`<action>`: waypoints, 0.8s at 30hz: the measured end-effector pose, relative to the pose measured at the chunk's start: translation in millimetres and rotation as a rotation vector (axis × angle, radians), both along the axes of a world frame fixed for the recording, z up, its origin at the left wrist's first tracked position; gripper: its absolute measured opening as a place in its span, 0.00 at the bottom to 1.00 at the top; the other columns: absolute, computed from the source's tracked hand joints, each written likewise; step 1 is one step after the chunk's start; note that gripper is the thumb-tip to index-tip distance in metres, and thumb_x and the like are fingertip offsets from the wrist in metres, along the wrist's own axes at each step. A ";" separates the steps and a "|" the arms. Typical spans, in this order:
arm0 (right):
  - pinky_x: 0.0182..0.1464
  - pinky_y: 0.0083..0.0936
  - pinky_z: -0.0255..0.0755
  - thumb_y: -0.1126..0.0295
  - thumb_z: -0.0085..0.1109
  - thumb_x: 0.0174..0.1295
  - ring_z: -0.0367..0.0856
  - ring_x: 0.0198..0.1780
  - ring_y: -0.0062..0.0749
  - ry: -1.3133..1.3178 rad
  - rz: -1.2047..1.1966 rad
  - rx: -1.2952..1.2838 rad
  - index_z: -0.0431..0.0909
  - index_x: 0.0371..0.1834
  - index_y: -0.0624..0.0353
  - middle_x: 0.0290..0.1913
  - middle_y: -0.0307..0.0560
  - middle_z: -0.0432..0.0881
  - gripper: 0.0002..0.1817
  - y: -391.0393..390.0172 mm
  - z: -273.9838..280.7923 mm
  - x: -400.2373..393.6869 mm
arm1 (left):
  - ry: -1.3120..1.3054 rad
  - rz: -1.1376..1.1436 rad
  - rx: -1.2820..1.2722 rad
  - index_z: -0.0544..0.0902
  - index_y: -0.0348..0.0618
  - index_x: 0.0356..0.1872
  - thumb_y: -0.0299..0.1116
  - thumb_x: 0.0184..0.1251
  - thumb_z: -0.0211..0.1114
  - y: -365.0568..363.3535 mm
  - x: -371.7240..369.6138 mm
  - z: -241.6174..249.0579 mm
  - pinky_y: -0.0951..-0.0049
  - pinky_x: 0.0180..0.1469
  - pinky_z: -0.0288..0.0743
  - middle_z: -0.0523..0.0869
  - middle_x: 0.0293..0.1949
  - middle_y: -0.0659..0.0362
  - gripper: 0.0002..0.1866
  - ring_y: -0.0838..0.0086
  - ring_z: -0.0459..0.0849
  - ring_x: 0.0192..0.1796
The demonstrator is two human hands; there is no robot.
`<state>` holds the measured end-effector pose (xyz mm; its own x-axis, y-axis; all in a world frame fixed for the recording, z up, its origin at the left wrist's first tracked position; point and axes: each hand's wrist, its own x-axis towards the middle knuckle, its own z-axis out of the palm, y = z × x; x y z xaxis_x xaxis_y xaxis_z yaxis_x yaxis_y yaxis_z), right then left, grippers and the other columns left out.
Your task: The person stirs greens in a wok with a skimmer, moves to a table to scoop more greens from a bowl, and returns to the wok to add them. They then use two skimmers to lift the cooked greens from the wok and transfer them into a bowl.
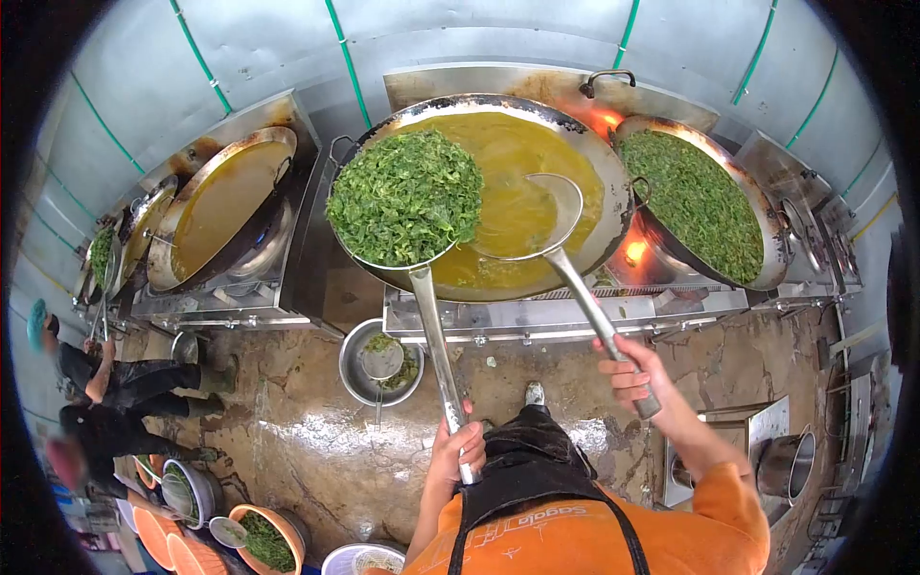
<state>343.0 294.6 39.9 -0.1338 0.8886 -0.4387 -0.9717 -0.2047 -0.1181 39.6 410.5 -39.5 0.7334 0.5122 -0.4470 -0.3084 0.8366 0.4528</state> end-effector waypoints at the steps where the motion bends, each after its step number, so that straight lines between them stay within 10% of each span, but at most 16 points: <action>1: 0.09 0.11 0.59 0.60 0.46 0.73 0.61 0.12 0.09 0.100 -0.038 0.052 0.71 0.54 0.62 0.21 0.32 0.63 0.17 6.0 -2.8 -6.8 | -0.001 0.000 0.015 0.69 0.53 0.52 0.28 0.67 0.60 0.0 0.7 0.7 0.82 0.12 0.54 0.62 0.16 0.69 0.16 0.86 0.58 0.11; 11: 0.14 0.15 0.69 0.68 0.46 0.71 0.71 0.15 0.16 0.564 -0.053 0.233 0.65 0.49 0.75 0.24 0.37 0.68 0.16 132.6 -12.6 38.2 | -0.018 0.012 -0.025 0.68 0.52 0.52 0.25 0.69 0.56 -1.8 3.4 2.1 0.78 0.13 0.57 0.62 0.16 0.67 0.14 0.84 0.58 0.11; 24: 0.17 0.12 0.69 0.73 0.47 0.69 0.69 0.14 0.16 0.487 -0.034 0.426 0.65 0.41 0.71 0.21 0.36 0.67 0.09 285.8 -41.1 103.9 | -0.049 0.045 -0.053 0.67 0.52 0.52 0.24 0.68 0.56 -11.0 17.1 6.6 0.79 0.13 0.57 0.62 0.17 0.67 0.15 0.84 0.58 0.11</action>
<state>446.9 580.4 -1.2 -0.1977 0.9786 0.0572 -0.9395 -0.2058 0.2740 56.8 399.6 -32.9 0.7319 0.5217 -0.4383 -0.3671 0.8438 0.3914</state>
